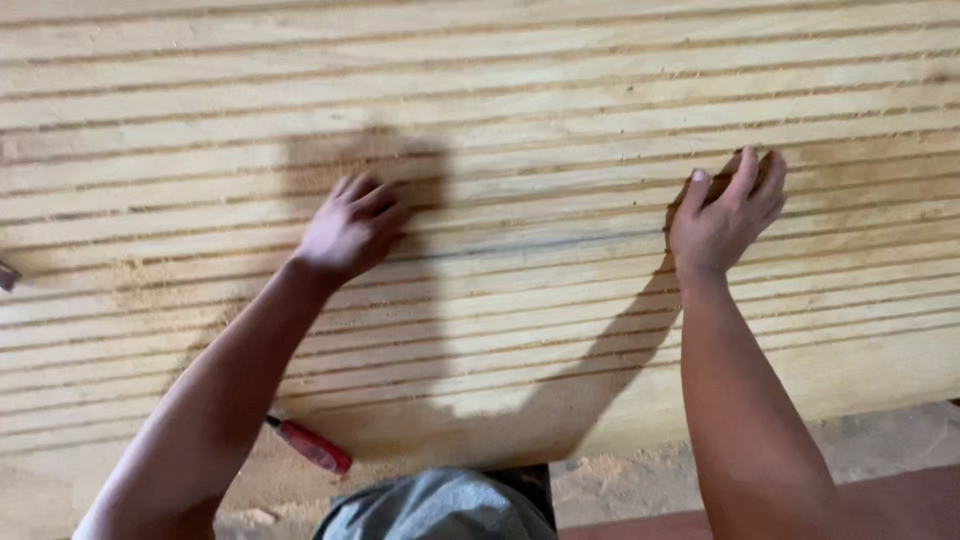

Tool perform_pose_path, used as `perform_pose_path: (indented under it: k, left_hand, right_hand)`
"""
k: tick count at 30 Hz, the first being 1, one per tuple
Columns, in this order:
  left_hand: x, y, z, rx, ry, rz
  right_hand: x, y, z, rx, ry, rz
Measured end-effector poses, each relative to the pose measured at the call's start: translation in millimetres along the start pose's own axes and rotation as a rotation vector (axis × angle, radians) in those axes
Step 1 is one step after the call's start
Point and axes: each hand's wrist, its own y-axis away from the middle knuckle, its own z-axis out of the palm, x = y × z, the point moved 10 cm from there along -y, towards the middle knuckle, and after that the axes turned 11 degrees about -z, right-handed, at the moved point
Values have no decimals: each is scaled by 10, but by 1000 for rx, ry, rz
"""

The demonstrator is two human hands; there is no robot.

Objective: The person sands a large wooden board with a sanding block, moving back and forth along the grain. The person uses both hands to apply pressure and guide the sanding block across the surface.

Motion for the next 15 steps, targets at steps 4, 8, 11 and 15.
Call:
perform_pose_path:
  k: [4,8,11,15]
  left_hand:
    - [900,-909,622,27,29,55]
    - [1333,-1415,1266,-314,10,10]
    - [973,-1012,728,1,24,47]
    - [471,-499,387,53,86,-22]
  right_hand:
    - [21,32,-5,10,11,-14]
    - [2,-13,-15,26,-19,-23]
    - [16,21,-50,36,-10,-17]
    - [-45,14,-48,52,-28,-6]
